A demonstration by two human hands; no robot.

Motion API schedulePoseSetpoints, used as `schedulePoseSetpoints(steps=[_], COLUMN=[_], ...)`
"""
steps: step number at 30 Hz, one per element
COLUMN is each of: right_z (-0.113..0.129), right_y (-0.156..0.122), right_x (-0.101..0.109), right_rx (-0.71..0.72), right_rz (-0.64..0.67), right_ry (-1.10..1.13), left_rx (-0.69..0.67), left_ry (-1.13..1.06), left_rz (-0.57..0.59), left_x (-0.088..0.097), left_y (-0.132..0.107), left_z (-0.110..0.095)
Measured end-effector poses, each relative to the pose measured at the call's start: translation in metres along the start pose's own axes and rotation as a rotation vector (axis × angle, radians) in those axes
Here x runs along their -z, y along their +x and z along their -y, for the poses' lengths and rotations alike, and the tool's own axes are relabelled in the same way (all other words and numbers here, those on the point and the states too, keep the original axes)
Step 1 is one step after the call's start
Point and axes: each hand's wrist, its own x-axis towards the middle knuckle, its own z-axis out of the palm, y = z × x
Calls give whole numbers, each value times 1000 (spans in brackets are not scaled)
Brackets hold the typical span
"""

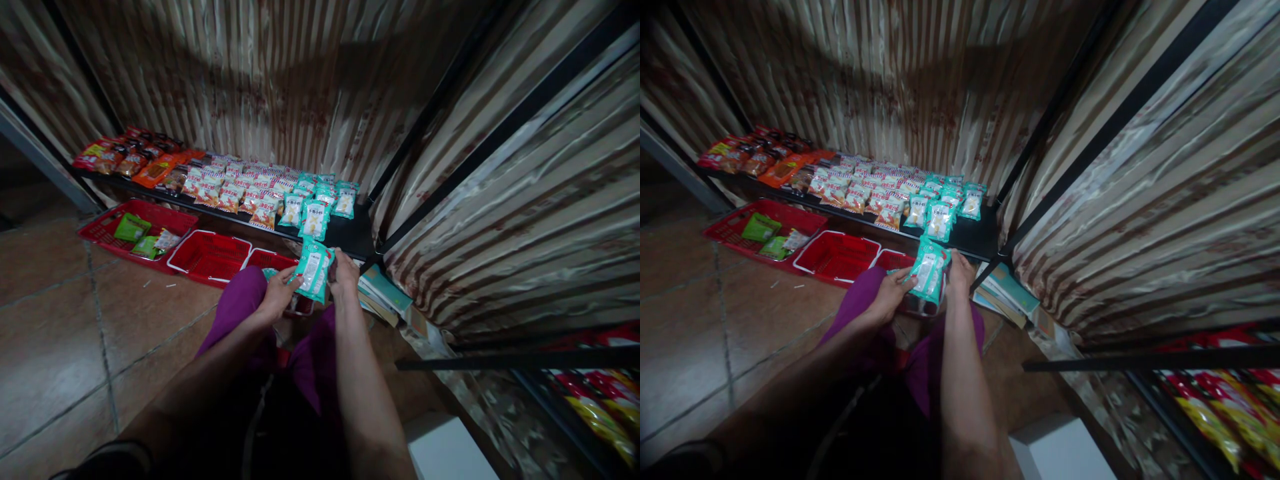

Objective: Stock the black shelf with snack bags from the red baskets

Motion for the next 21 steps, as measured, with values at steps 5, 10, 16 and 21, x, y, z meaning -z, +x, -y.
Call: schedulePoseSetpoints(steps=[5,10,16,21], right_z=[1,-20,-29,-31], right_y=[-30,-55,-59,-61], right_x=[11,23,20,20], right_rx=[-176,-142,-80,-58], right_rz=[137,240,192,127], right_ry=[-45,-22,95,154], left_rx=[37,14,46,10], left_ry=[-78,-145,-183,-81], left_rz=[-102,-139,-191,-151], left_x=[2,0,-5,-2], left_y=[10,16,13,18], left_z=[-10,-9,-1,4])
